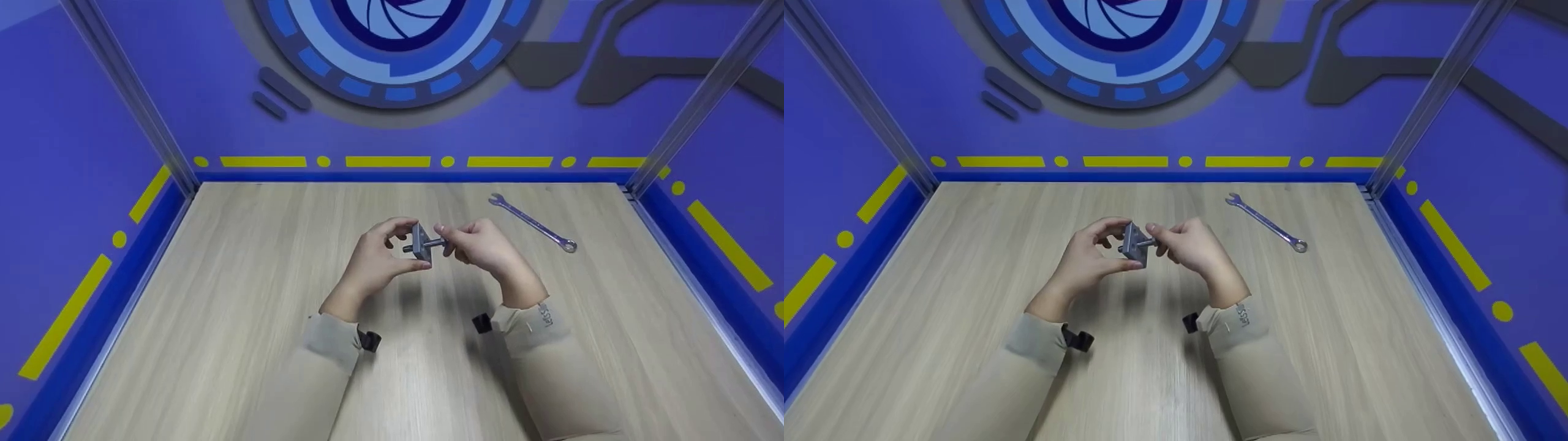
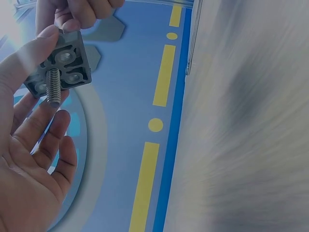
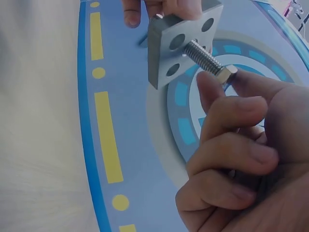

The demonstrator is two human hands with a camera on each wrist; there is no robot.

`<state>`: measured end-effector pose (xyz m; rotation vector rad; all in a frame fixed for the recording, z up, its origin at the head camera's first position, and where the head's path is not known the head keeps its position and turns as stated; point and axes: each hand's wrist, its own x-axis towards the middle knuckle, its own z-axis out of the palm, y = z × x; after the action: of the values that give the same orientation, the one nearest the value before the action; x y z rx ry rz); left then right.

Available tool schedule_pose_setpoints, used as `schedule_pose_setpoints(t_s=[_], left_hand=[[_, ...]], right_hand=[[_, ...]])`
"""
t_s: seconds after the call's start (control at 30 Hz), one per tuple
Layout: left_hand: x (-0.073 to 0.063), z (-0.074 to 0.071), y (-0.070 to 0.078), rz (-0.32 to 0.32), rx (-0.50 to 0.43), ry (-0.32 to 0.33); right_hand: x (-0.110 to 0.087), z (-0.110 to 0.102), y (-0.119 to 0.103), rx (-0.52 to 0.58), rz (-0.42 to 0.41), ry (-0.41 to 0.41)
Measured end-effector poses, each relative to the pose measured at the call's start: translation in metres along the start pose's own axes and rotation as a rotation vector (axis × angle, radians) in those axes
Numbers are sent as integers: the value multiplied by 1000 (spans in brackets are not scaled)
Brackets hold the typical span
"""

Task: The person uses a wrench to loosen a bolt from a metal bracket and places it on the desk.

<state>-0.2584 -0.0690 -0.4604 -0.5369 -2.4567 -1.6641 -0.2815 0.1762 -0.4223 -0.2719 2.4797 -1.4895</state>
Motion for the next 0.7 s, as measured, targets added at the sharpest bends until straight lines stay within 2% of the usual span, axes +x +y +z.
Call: schedule_pose_setpoints(t_s=[0.27, 0.5, 0.7], left_hand=[[0, 0, 0, -11, 16, 2], [0, -1, -1, -13, 22, -1], [0, -1, -3, -13, 7, -3]], right_hand=[[-2, -2, -2, 34, -23, -29], [-4, -4, -2, 21, -145, -1], [-4, -3, -2, -60, -240, 33]])
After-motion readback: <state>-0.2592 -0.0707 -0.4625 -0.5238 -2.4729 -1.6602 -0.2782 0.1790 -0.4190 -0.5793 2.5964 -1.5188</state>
